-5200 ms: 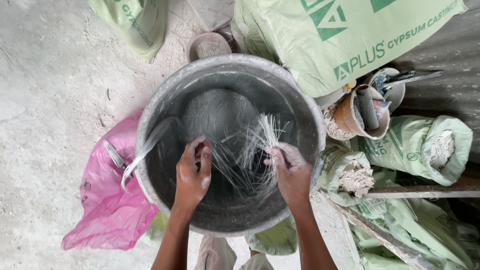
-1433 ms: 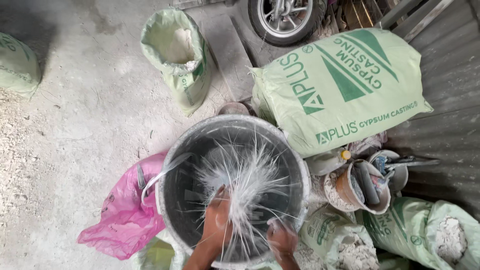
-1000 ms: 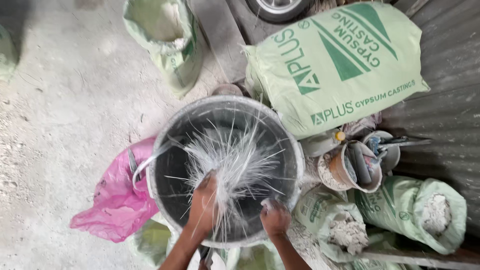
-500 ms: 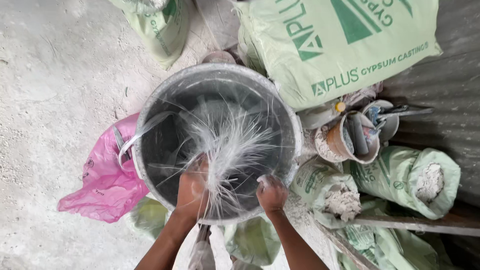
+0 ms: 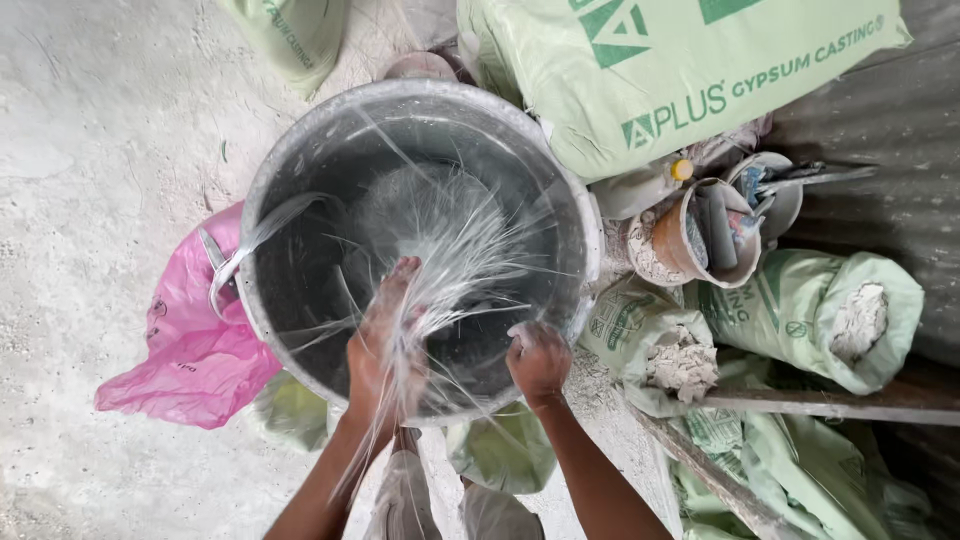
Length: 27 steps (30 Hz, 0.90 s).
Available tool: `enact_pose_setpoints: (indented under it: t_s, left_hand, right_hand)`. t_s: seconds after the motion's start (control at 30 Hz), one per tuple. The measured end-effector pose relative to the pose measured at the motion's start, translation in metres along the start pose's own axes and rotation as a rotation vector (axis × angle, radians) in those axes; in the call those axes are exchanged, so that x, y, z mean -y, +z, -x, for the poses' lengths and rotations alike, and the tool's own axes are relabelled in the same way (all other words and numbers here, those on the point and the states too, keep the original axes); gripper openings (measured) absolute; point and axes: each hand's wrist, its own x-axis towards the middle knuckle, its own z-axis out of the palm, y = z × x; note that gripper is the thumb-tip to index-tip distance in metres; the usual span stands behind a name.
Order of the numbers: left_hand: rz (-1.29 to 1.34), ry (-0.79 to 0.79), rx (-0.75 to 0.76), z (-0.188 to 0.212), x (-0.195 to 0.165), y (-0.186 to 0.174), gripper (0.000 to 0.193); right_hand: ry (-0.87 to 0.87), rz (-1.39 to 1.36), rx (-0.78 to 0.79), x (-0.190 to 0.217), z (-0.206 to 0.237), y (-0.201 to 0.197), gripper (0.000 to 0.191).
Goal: The person mixes a white paste in a bucket with their hand, then uses a small rectangular tool to apply the paste into the grooves of a long ornate molding. The person repeatedly scoops paste and spreads it along the molding's surface.
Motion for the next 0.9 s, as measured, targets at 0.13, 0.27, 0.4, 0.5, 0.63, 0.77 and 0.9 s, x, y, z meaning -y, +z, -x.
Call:
enact_pose_setpoints:
  t_s: [0.13, 0.27, 0.4, 0.5, 0.63, 0.77, 0.9]
  left_hand:
    - [-0.351, -0.110, -0.045, 0.000, 0.003, 0.005, 0.039]
    - [-0.384, 0.069, 0.120, -0.011, 0.009, -0.005, 0.046]
    - [-0.416, 0.041, 0.202, -0.016, 0.001, 0.001, 0.057]
    - [0.182, 0.036, 0.014, -0.020, -0.003, 0.015, 0.072]
    - [-0.248, -0.030, 0.134, -0.031, 0.010, 0.019, 0.057]
    - [-0.473, 0.057, -0.010, -0.035, 0.039, 0.015, 0.055]
    - [-0.824, -0.431, 0.469, -0.051, 0.109, 0.030, 0.060]
  right_hand:
    - [0.008, -0.044, -0.008, 0.003, -0.003, -0.001, 0.014]
    - [0.008, -0.019, -0.018, 0.007, -0.006, -0.004, 0.015]
    - [-0.025, -0.046, -0.004, 0.008, -0.006, -0.008, 0.015]
    - [-0.053, -0.061, -0.055, 0.004, -0.004, -0.007, 0.015]
    - [0.033, -0.027, 0.054, 0.000, -0.002, -0.002, 0.016]
    - [0.015, -0.012, 0.020, 0.003, -0.005, -0.004, 0.017]
    - [0.017, -0.019, 0.057, 0.004, -0.005, -0.010, 0.018]
